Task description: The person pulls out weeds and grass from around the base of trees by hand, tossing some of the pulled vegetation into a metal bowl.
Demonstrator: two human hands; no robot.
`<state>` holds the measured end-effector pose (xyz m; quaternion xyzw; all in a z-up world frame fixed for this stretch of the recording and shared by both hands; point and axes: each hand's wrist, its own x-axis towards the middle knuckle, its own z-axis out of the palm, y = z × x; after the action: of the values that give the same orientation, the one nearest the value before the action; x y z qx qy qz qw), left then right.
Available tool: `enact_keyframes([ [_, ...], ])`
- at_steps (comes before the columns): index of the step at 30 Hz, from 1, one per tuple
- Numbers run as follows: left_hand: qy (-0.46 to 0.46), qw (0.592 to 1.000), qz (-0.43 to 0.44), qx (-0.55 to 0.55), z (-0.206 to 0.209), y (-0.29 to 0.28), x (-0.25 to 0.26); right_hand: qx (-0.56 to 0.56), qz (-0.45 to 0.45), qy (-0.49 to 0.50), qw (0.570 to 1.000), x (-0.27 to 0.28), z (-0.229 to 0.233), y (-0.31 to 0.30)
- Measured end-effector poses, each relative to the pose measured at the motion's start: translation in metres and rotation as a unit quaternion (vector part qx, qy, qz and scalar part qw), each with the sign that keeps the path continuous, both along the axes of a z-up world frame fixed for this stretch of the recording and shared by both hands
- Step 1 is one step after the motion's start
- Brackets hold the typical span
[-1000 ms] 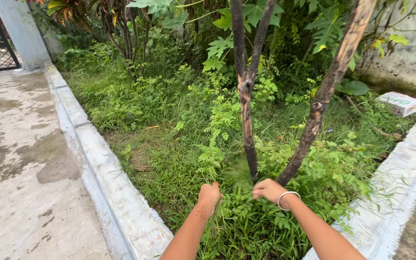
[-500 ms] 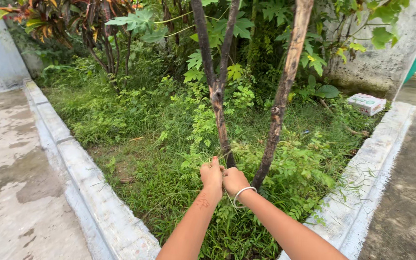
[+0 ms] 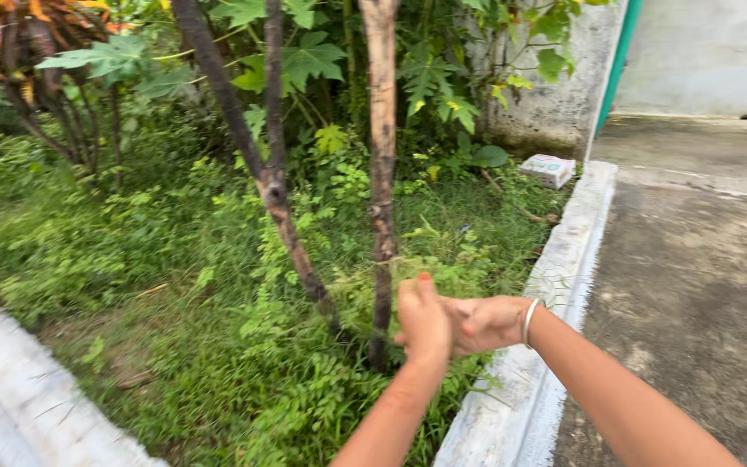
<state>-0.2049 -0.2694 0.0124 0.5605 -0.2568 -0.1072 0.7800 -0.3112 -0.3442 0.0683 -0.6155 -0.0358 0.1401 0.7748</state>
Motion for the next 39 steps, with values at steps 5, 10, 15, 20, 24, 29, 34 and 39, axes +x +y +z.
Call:
enact_keyframes([
  [5,-0.072,0.993,-0.042,0.088,0.017,-0.086,-0.065,0.080,-0.059,-0.051,0.994,-0.053,-0.027,-0.082],
  [10,-0.100,0.962,-0.154,0.202,0.026,-0.178,-0.097,0.019,-0.244,-0.007,0.969,-0.100,-0.053,-0.187],
  [15,-0.306,0.861,-0.233,0.332,0.011,-0.272,-0.095,0.078,-0.388,-0.024,0.918,-0.141,-0.137,-0.312],
  [20,-0.294,0.858,-0.280,0.315,-0.023,-0.314,-0.085,0.136,-0.689,0.186,0.687,-0.192,-0.271,-0.405],
  [24,-0.269,0.869,-0.215,0.354,-0.046,-0.326,-0.062,0.119,-0.795,0.155,0.574,-0.154,-0.318,-0.464],
  [29,-0.275,0.880,-0.169,0.349,-0.058,-0.332,-0.035,0.068,-0.630,0.044,0.773,-0.043,-0.243,-0.512],
  [34,-0.277,0.872,-0.152,0.375,-0.048,-0.331,-0.014,0.019,-0.679,-0.091,0.728,0.032,-0.193,-0.480],
  [39,-0.414,0.856,-0.048,0.305,-0.057,-0.310,-0.021,-0.132,-0.617,0.037,0.775,0.032,-0.240,-0.480],
])
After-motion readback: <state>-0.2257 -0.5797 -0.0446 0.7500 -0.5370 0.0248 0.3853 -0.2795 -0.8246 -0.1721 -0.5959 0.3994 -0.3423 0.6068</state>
